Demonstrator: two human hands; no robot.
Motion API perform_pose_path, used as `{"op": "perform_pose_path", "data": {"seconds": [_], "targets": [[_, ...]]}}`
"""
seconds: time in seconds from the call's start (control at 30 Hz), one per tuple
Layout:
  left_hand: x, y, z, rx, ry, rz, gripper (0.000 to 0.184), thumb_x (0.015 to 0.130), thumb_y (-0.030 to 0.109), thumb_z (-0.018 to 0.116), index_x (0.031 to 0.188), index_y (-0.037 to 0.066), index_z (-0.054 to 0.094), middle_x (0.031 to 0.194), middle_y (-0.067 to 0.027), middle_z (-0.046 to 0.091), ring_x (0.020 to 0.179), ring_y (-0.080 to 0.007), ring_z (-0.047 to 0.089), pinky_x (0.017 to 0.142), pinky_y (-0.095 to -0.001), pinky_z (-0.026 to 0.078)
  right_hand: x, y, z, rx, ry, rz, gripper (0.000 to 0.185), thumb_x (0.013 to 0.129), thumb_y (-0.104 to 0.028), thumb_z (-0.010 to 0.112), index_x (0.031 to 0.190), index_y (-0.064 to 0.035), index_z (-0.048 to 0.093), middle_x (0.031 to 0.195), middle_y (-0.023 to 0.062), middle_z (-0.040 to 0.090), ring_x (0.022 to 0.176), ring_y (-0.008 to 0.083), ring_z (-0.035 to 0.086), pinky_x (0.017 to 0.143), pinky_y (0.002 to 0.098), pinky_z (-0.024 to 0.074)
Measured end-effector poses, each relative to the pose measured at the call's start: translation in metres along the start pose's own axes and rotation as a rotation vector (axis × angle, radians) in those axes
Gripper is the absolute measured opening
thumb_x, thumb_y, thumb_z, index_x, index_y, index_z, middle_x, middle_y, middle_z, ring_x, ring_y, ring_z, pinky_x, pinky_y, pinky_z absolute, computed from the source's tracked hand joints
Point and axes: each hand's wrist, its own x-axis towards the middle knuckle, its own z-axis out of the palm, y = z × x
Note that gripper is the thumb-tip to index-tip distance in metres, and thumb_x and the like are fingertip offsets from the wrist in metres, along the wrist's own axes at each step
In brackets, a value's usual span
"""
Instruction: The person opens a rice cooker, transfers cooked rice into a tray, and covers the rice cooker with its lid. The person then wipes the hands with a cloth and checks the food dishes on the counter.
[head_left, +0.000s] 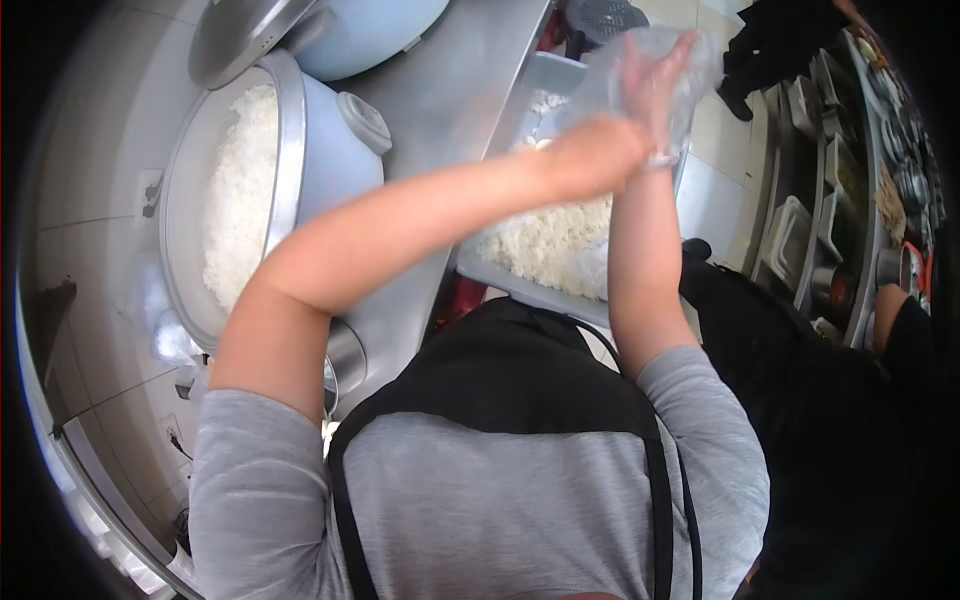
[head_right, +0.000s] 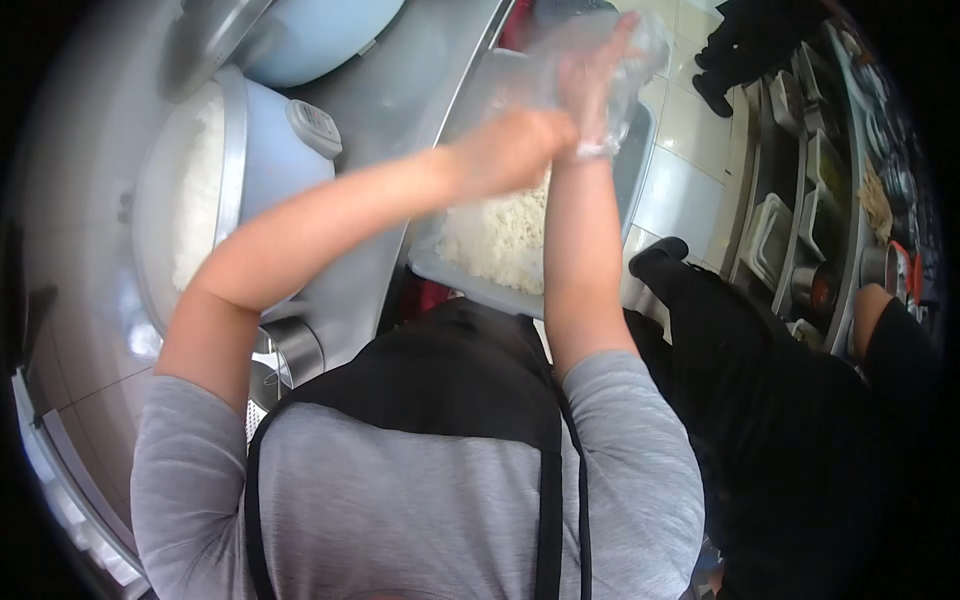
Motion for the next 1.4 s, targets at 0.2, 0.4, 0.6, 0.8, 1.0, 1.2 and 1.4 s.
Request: {"op": "perform_pose_path", "data": {"seconds": [0.2, 0.4, 0.6, 0.8, 1.0, 1.2, 1.4], "targets": [[-0.052, -0.006, 0.073, -0.323, 0.072, -0.333, 0.022, 0.070, 0.010, 0.062, 0.087, -0.002, 0.056, 0.091, -0.0175, 0.057, 0.083, -0.0339, 0.056, 0.072, -0.0391, 0.046, 0.045, 0.022, -0.148, -0.480, 0.167, -0.400, 0.073, 0.083, -0.014, 0.056, 0.140, -0.0197, 0.012, 0.109, 0.0132, 0.057, 0.093, 0.0232, 0.056, 0.081, 0.0336, 0.0450], [-0.200, -0.069, 0.215, 0.346, -0.511, -0.750, 0.024, 0.077, 0.014, 0.051, 0.095, 0.001, 0.062, 0.099, -0.0181, 0.059, 0.093, -0.0340, 0.056, 0.083, -0.0418, 0.044, -0.097, 0.027, -0.212, -1.692, -0.657, 0.156, 0.048, 0.071, -0.030, 0.068, 0.110, -0.0040, 0.057, 0.108, 0.0193, 0.057, 0.099, 0.0321, 0.055, 0.086, 0.0370, 0.0421], [-0.161, -0.089, 0.199, 0.104, -0.570, -0.963, 0.022, 0.078, 0.007, 0.046, 0.087, 0.002, 0.065, 0.092, -0.0176, 0.063, 0.087, -0.0328, 0.061, 0.072, -0.0415, 0.050, -0.138, 0.070, -0.280, -2.096, -0.749, 0.805, 0.052, 0.077, -0.020, 0.060, 0.125, -0.0101, 0.041, 0.113, 0.0236, 0.052, 0.103, 0.0367, 0.052, 0.090, 0.0419, 0.0392], [-0.135, -0.124, 0.165, 0.078, -0.782, -0.999, 0.021, 0.076, 0.007, 0.050, 0.090, 0.002, 0.065, 0.100, -0.0188, 0.061, 0.093, -0.0332, 0.060, 0.074, -0.0395, 0.050, -0.015, 0.037, -0.203, -1.620, -0.359, -0.148, 0.035, 0.080, -0.019, 0.054, 0.111, -0.0053, 0.052, 0.100, 0.0200, 0.059, 0.096, 0.0373, 0.055, 0.083, 0.0438, 0.0426], [-0.231, -0.123, 0.254, 0.081, -0.449, -1.249, 0.017, 0.072, 0.011, 0.057, 0.085, 0.003, 0.065, 0.092, -0.0201, 0.062, 0.085, -0.0335, 0.061, 0.074, -0.0436, 0.048, 0.017, 0.021, -0.160, -1.652, -0.101, 0.240, 0.042, 0.078, -0.014, 0.057, 0.119, -0.0067, 0.049, 0.079, 0.0142, 0.063, 0.071, 0.0265, 0.060, 0.068, 0.0341, 0.0471], [-0.063, -0.116, 0.090, 0.067, -0.177, -0.959, 0.018, 0.072, 0.009, 0.048, 0.070, 0.001, 0.064, 0.077, -0.0215, 0.060, 0.077, -0.0384, 0.058, 0.070, -0.0447, 0.047, -0.049, 0.104, -0.233, -1.568, -0.397, 0.253, 0.024, 0.078, -0.019, 0.050, 0.087, 0.0012, 0.059, 0.072, 0.0173, 0.059, 0.065, 0.0306, 0.055, 0.063, 0.0403, 0.0447], [-0.014, -0.089, 0.001, 0.171, -0.090, -0.871, 0.017, 0.070, 0.008, 0.049, 0.072, 0.001, 0.064, 0.078, -0.0203, 0.061, 0.075, -0.0376, 0.058, 0.069, -0.0442, 0.047, -0.071, 0.221, -0.195, -1.689, -0.560, 0.043, 0.033, 0.078, -0.031, 0.053, 0.074, 0.0008, 0.059, 0.074, 0.0196, 0.060, 0.070, 0.0338, 0.057, 0.065, 0.0420, 0.0454]]}}
